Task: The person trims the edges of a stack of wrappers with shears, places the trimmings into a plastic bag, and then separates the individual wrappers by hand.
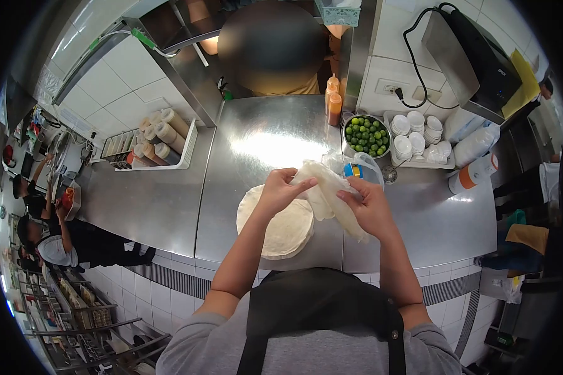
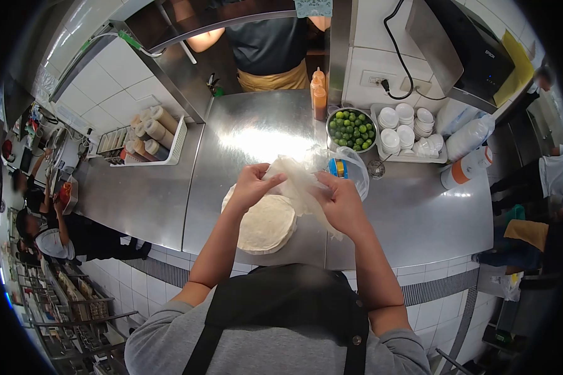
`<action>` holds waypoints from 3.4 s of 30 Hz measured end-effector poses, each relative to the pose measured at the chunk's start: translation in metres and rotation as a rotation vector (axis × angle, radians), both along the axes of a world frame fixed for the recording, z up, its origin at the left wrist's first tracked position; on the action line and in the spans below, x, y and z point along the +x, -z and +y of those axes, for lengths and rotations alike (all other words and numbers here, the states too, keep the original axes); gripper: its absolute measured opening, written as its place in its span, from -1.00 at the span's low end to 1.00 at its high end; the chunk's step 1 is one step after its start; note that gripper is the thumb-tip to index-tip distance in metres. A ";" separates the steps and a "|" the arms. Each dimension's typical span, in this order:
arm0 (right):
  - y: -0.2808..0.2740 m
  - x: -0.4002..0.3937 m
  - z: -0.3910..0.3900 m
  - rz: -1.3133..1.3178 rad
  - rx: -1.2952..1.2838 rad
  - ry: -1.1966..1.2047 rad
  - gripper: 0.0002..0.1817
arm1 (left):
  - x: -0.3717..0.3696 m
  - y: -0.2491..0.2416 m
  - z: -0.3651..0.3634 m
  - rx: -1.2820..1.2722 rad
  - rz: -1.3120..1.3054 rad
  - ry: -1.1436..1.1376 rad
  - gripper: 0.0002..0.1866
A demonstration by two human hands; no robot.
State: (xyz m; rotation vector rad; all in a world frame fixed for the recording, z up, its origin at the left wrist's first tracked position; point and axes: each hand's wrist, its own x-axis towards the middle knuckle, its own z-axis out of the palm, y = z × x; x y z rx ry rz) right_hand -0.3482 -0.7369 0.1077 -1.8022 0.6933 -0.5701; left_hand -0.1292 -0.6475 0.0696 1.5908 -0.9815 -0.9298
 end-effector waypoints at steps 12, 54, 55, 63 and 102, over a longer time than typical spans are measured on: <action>0.016 -0.043 -0.016 -0.248 0.460 0.004 -0.72 | -0.041 -0.006 0.012 -0.329 0.423 0.075 -0.77; 0.008 -0.027 -0.014 -0.065 0.132 0.105 -0.90 | -0.025 0.003 0.011 -0.272 -0.116 -0.044 -0.52; 0.007 -0.026 -0.014 -0.090 0.132 0.118 -0.91 | -0.022 0.005 0.012 -0.279 -0.101 -0.077 -0.52; -0.019 -0.018 -0.003 0.016 -0.006 -0.090 -0.90 | -0.023 0.003 0.008 -0.325 0.275 0.153 -0.69; -0.011 -0.034 -0.018 -0.073 0.203 0.026 -0.81 | -0.041 -0.016 0.017 -0.360 -0.007 -0.154 -0.85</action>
